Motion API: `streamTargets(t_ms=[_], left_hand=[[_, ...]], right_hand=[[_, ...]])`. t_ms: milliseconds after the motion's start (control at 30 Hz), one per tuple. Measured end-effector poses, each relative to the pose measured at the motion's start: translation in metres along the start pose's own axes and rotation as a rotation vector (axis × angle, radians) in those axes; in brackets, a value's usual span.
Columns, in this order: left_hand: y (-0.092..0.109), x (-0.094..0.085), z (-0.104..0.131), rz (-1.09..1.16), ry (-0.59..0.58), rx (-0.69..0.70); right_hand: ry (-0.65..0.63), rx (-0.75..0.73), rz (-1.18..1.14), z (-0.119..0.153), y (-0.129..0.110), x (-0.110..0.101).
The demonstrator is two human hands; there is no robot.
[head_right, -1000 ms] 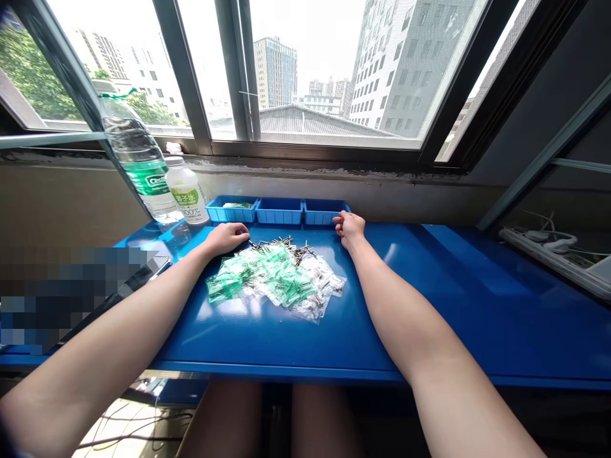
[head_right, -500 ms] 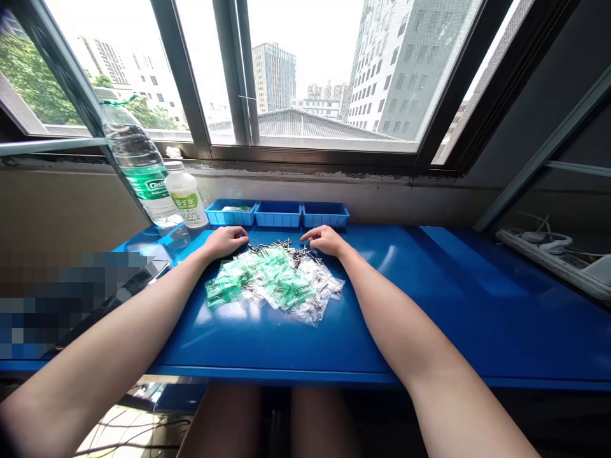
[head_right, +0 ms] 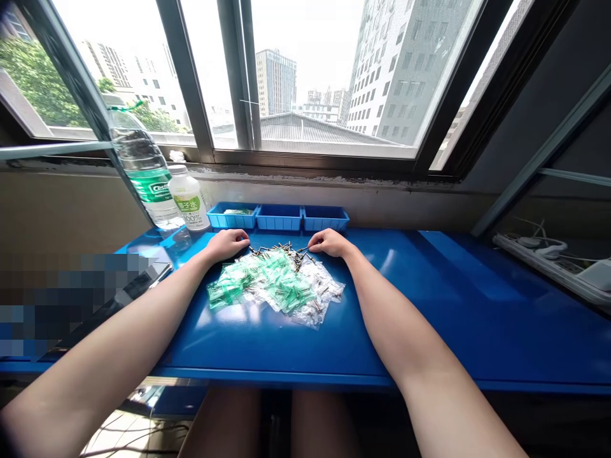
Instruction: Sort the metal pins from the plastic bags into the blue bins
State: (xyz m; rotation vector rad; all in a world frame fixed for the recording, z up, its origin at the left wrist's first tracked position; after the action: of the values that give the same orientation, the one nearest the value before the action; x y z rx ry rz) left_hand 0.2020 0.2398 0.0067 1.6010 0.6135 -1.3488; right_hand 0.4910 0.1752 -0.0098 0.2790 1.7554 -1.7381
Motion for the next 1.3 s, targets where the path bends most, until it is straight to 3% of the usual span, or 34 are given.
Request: streamTargets(t_ms=[233, 367, 700, 767, 833, 900, 1000, 1133, 1300], left_hand=[[-0.002, 0.001, -0.001, -0.003, 0.003, 0.001], [-0.003, 0.002, -0.002, -0.007, 0.004, 0.007], [-0.002, 0.002, -0.003, -0.015, 0.003, 0.0], [-0.002, 0.002, -0.003, -0.016, -0.002, 0.002], [-0.002, 0.002, -0.003, -0.017, -0.005, 0.004], [-0.001, 0.001, -0.003, -0.017, -0.005, 0.005], [-0.001, 0.001, -0.003, -0.018, -0.001, 0.005], [-0.002, 0.002, -0.003, -0.018, 0.0, 0.007], [-0.002, 0.002, -0.003, -0.017, -0.001, 0.012]], right_hand=[[-0.013, 0.054, -0.185, -0.001, 0.004, -0.009], [-0.067, 0.124, -0.087, -0.008, 0.005, -0.011], [-0.124, 0.025, 0.119, -0.013, -0.005, -0.002], [-0.026, -0.012, 0.048, -0.011, -0.004, -0.005], [0.184, -0.02, -0.09, -0.009, 0.003, -0.014], [0.402, 0.02, -0.233, -0.007, 0.014, -0.022], [0.611, 0.096, -0.29, -0.011, 0.029, -0.028], [0.777, 0.134, -0.121, -0.015, 0.034, -0.034], [0.852, 0.185, -0.026, -0.009, 0.031, -0.036]])
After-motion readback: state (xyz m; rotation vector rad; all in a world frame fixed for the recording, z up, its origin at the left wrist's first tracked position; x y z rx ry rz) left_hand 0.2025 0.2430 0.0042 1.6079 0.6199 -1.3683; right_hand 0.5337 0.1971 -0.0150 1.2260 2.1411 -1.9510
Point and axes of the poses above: each hand's wrist, its own z-axis away from the middle knuckle, its own x-axis out of the palm, y = z × x, the point moved 6 cm from there along -z, towards the middle knuckle, and after that the axes turned 12 degrees about -y, right-handed, at the moved point
